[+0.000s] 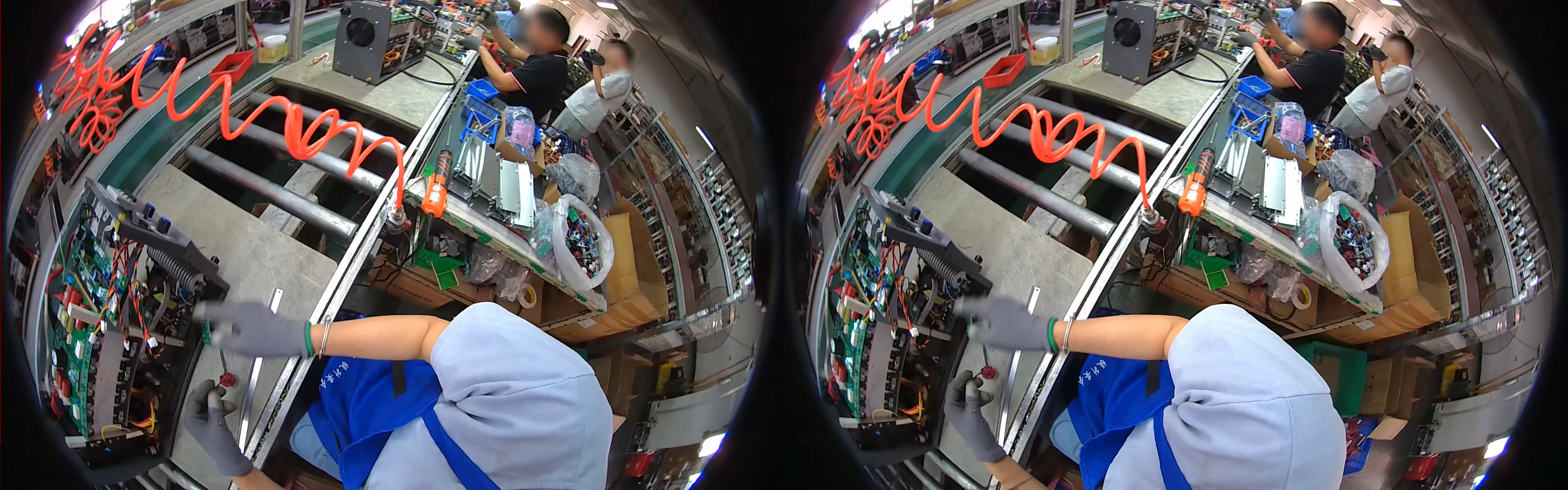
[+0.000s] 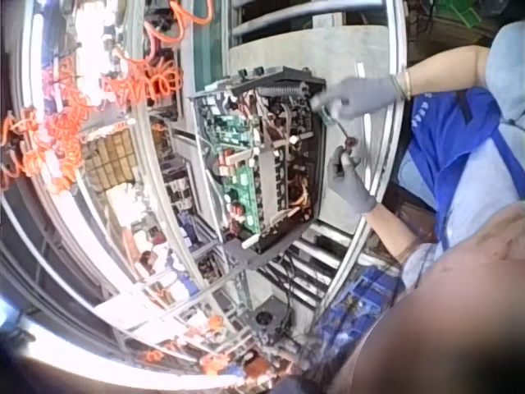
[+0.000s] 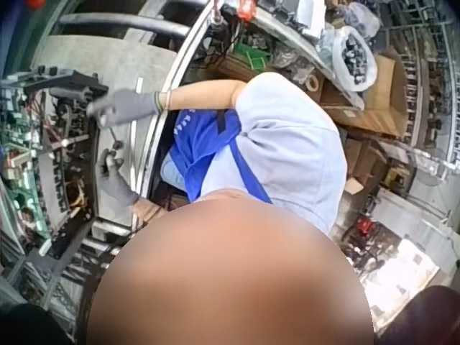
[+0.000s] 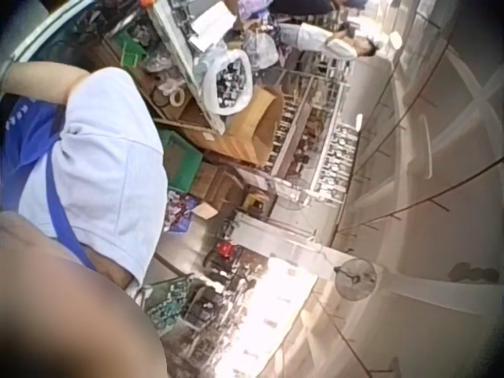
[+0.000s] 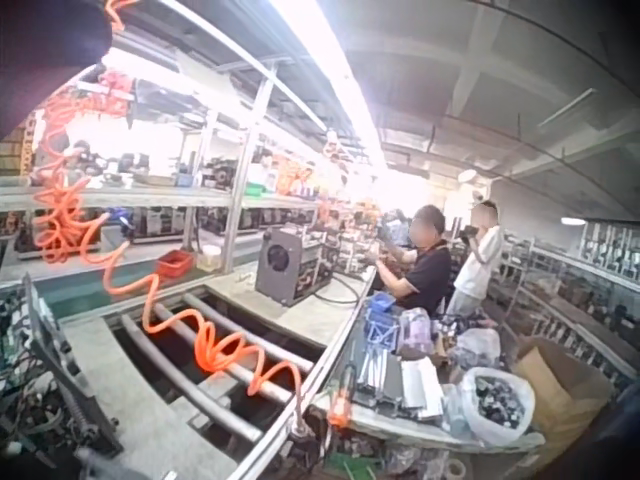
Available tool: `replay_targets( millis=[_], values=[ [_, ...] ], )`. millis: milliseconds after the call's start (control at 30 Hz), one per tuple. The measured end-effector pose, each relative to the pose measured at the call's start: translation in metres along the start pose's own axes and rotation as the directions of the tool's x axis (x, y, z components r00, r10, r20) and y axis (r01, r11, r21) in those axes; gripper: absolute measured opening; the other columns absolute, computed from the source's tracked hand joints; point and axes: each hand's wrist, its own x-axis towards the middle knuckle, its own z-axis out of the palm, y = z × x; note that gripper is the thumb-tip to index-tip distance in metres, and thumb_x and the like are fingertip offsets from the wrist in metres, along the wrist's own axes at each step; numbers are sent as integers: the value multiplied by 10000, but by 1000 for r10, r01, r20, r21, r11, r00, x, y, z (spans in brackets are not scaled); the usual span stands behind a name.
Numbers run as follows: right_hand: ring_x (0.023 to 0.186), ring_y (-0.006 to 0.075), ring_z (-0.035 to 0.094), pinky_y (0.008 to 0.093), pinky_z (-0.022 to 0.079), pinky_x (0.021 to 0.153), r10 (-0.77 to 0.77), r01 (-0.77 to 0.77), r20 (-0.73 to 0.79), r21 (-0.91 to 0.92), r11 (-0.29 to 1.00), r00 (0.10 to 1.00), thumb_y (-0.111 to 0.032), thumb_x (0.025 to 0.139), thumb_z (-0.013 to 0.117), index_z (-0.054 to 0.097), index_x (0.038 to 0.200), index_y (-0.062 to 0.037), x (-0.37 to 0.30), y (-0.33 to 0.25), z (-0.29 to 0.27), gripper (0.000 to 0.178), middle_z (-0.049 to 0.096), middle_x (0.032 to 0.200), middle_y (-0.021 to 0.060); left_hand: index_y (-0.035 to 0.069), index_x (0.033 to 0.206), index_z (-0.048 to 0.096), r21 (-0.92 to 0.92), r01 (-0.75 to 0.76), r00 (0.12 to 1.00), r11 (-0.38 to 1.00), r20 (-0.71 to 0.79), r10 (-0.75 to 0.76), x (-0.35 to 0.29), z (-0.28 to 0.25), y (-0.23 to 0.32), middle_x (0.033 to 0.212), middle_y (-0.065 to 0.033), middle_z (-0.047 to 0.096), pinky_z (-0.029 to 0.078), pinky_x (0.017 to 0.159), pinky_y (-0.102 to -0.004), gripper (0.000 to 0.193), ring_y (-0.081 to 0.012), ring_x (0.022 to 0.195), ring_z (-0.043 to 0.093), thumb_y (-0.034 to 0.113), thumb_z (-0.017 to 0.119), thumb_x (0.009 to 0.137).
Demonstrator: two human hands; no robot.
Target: Assemble internal components and wiring of an electronic device on a production line.
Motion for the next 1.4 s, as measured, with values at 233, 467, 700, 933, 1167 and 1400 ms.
replay_targets(
  millis=[233,467,700,933,1167,1400],
  values=[
    [773,283,639,385,484,717,97,-160,426,116,980,900,-279,858,552,673,962,-52,4,-27,-4,277,666,831,140,-12,1100,624,-199,-8,991,980,126,34,15,13,5,940,-45,645,510,618,-227,248,-85,733,590,162,618,923],
    [776,287,647,400,496,708,-33,57,312,-68,996,950,-278,823,595,698,882,-108,-3,-24,-5,207,679,825,91,-26,1175,585,-246,10,999,969,-36,-20,8,9,-8,944,-71,640,471,545,-195,347,-93,694,599,237,607,951],
    [823,267,649,417,487,698,-284,378,306,-315,871,909,-317,794,640,703,901,-140,6,-27,9,216,668,840,56,3,1192,597,-231,-41,997,972,-67,26,11,30,-10,779,-22,612,370,446,-188,370,-54,530,488,307,542,988],
    [797,271,663,390,510,719,-33,99,409,-140,985,912,-281,764,631,731,929,-132,19,-18,18,244,701,870,70,34,1299,535,-89,-166,972,982,-181,148,14,30,-17,774,18,534,376,511,-176,404,-44,587,472,281,556,980],
    [799,276,665,376,507,716,-6,15,510,-14,1000,860,-263,763,631,737,955,-114,29,-22,31,265,699,859,108,-15,1339,483,-203,-200,977,959,-115,179,18,8,-30,920,-44,578,413,554,-199,521,-71,675,520,305,597,944],
    [777,256,675,356,512,688,-115,162,572,-30,986,812,-260,794,653,739,962,-102,44,-7,30,246,705,850,101,-14,1313,524,-263,-9,994,965,102,37,31,-1,-36,1074,-110,642,478,679,-245,535,-115,803,594,290,613,881]
  ],
)
